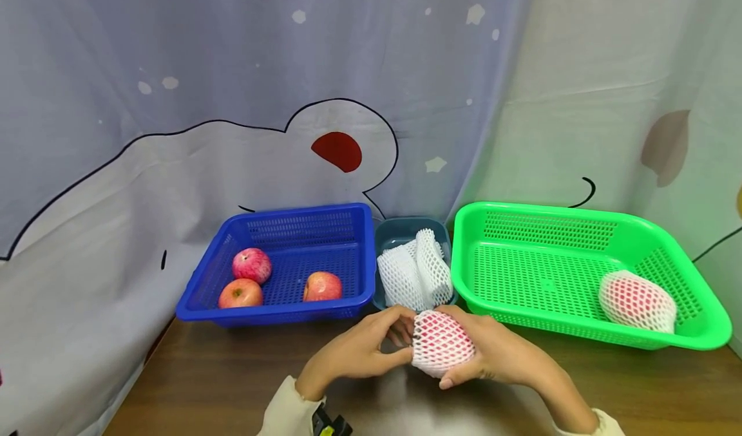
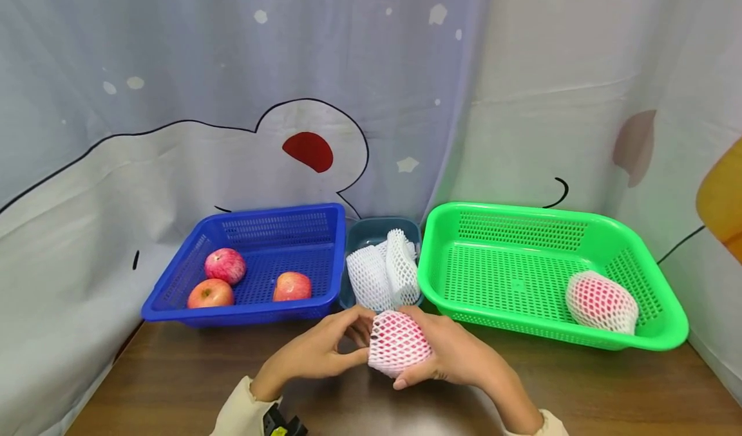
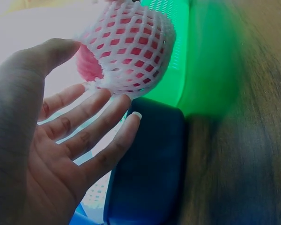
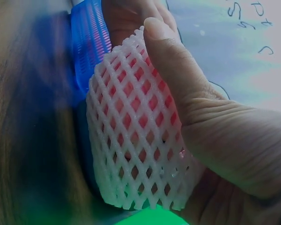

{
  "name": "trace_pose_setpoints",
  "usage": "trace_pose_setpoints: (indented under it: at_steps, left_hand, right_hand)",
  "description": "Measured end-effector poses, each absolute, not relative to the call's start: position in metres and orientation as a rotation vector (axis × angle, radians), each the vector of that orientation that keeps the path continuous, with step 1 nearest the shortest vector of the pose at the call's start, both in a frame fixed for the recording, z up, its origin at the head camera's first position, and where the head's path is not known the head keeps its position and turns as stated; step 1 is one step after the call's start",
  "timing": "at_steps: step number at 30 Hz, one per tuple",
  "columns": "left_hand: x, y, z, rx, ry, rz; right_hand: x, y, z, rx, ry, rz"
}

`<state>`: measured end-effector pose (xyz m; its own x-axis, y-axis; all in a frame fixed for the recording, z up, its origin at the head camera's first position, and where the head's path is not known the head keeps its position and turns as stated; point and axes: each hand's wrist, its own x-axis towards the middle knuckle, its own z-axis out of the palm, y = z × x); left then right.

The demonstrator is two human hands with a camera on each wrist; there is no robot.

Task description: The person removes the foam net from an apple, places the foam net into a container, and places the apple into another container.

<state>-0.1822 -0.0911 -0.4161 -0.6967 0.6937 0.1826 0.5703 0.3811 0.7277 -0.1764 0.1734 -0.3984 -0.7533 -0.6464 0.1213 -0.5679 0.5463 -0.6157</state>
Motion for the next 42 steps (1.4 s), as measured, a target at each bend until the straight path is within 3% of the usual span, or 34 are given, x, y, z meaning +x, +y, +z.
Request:
trace_pose_setpoints:
  at_steps: [42]
  left_hand:
    - [-0.186,-0.089,-0.426,1.109,2.482,1.074]
  right_hand:
    - [-0.178,0.175,-0.404,-1.141,2.585,-0.859]
